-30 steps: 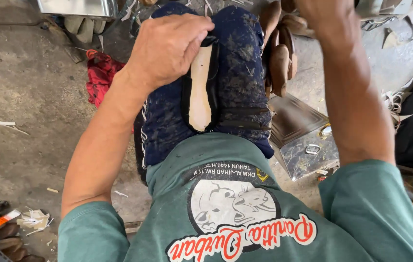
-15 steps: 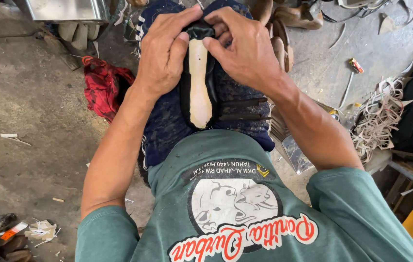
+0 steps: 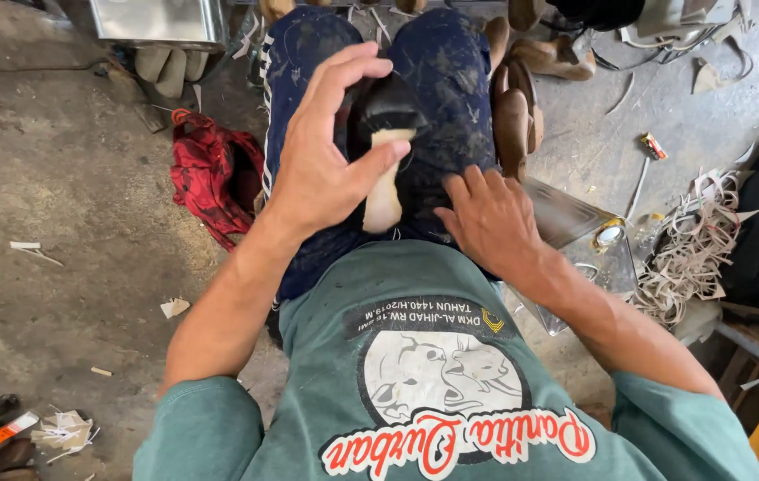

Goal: The person is repairing a black shoe by using a hammer to tap a metal tool against the sole. They repeatedly adjust the shoe's position on their lap and use the hammer to secure the sole to the shoe.

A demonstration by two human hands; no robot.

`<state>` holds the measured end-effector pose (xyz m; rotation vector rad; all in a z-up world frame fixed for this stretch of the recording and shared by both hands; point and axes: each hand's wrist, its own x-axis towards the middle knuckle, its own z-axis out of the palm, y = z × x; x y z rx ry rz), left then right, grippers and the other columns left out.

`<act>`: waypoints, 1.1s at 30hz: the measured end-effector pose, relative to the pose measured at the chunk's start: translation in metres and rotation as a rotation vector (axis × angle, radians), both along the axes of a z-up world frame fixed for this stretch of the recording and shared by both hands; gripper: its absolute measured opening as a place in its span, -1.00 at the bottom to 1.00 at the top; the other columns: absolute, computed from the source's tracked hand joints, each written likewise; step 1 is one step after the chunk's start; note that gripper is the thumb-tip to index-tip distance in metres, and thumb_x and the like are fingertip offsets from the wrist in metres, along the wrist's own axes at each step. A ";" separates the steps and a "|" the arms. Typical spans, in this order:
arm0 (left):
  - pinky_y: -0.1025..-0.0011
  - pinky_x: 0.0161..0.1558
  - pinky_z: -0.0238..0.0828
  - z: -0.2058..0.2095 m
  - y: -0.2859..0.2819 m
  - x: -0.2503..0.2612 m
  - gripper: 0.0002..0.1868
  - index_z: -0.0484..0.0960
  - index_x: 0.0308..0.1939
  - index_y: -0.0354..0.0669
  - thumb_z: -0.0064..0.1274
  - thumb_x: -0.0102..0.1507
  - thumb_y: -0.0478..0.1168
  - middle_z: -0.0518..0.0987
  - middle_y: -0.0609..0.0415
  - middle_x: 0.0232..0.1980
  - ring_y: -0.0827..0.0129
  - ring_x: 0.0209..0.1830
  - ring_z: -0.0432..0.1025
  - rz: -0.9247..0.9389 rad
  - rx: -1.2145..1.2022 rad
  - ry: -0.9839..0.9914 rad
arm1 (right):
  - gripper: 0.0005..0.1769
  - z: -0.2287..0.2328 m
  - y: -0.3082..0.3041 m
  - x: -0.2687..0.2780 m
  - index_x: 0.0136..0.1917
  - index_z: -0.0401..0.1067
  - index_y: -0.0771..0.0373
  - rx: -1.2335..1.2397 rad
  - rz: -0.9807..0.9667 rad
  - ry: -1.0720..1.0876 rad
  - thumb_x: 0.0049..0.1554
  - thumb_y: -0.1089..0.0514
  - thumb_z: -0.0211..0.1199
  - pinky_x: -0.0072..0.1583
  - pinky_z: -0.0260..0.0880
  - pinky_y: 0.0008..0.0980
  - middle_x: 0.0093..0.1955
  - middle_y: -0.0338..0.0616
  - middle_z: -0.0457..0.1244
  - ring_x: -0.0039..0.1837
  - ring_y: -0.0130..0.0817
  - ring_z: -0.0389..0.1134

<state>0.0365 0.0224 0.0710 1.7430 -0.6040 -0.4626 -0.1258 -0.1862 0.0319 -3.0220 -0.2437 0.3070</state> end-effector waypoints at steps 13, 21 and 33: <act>-0.07 0.62 0.36 -0.016 0.025 -0.014 -0.14 0.07 0.60 -0.14 0.44 0.53 -0.08 0.21 -0.22 0.60 -0.07 0.60 0.30 0.052 0.004 -0.691 | -0.47 0.033 -0.026 -0.059 0.21 0.30 0.21 1.234 -0.495 0.572 0.28 -0.15 -0.32 0.02 0.39 -0.26 -0.16 -0.13 0.32 -0.09 -0.35 0.30; 0.07 0.49 0.16 0.000 0.043 0.004 -0.50 0.32 0.37 -0.09 0.02 0.36 -0.16 0.19 -0.09 0.42 0.03 0.46 0.19 0.140 0.101 -0.360 | -0.61 0.063 0.034 0.023 0.16 0.43 0.14 1.008 -0.471 0.472 0.37 -0.08 -0.13 0.13 0.29 -0.34 -0.18 -0.27 0.31 -0.07 -0.42 0.35; 0.02 0.61 0.09 0.004 0.026 -0.006 -0.48 0.34 0.37 -0.14 -0.49 0.54 0.09 0.10 -0.10 0.46 0.06 0.55 0.10 0.118 -0.011 -0.258 | -0.39 0.095 -0.009 0.086 0.56 0.19 0.35 0.350 0.165 0.264 0.30 0.11 0.09 0.25 0.35 0.11 0.29 0.25 0.35 0.24 0.17 0.40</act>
